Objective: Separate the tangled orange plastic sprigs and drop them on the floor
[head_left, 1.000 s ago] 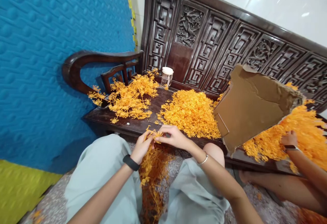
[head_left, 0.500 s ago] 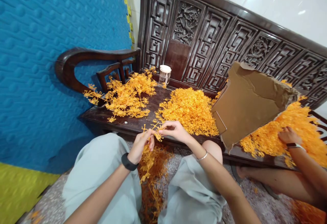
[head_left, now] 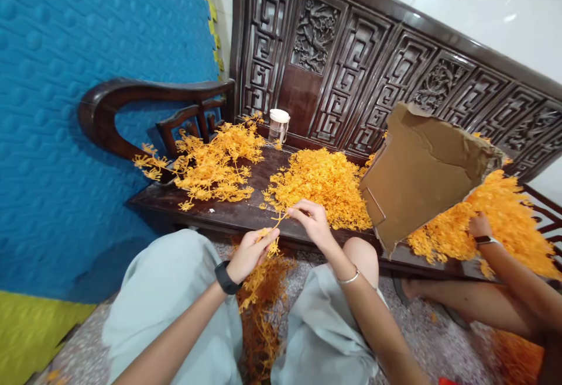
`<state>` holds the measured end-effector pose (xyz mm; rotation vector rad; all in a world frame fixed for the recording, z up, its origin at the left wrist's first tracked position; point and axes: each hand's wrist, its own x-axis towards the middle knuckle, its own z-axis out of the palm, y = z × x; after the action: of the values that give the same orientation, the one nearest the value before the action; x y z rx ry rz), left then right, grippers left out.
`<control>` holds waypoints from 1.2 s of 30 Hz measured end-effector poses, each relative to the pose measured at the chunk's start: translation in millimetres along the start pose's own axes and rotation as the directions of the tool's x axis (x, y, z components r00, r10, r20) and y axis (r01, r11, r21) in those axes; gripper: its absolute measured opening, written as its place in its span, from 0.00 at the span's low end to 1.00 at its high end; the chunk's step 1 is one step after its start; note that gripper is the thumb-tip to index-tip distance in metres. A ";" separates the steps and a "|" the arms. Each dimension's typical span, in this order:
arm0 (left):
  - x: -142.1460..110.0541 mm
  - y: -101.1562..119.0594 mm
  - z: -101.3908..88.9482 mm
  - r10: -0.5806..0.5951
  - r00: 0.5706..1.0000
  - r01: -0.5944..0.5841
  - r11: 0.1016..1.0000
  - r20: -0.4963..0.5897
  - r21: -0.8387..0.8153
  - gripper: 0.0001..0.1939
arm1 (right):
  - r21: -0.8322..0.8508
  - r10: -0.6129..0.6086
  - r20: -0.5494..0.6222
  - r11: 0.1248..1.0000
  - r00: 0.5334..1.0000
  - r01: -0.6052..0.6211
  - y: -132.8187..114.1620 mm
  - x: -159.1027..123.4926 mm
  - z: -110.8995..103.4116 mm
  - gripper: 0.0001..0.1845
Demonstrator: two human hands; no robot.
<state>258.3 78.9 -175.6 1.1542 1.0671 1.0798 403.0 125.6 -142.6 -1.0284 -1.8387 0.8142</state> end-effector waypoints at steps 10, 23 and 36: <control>-20.3 -13.6 -8.9 -0.010 0.999 0.008 0.996 0.031 0.089 0.24 | -0.267 -0.229 -0.802 0.964 0.552 0.011 38.7 11.1 -149.4 0.16; -4.8 -26.2 -9.1 0.014 1.000 -0.014 0.982 -0.003 0.186 0.22 | -0.092 -0.083 -0.394 0.994 0.916 0.050 47.2 92.4 -150.2 0.13; 0.1 -25.8 -5.4 0.017 1.000 -0.021 0.987 0.026 0.159 0.21 | -0.458 -0.101 -0.171 0.889 0.980 0.012 42.7 131.0 -145.0 0.10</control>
<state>255.2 77.6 -201.7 1.3043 1.1413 1.0066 508.3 279.2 -69.6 -1.2861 -1.9238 0.2316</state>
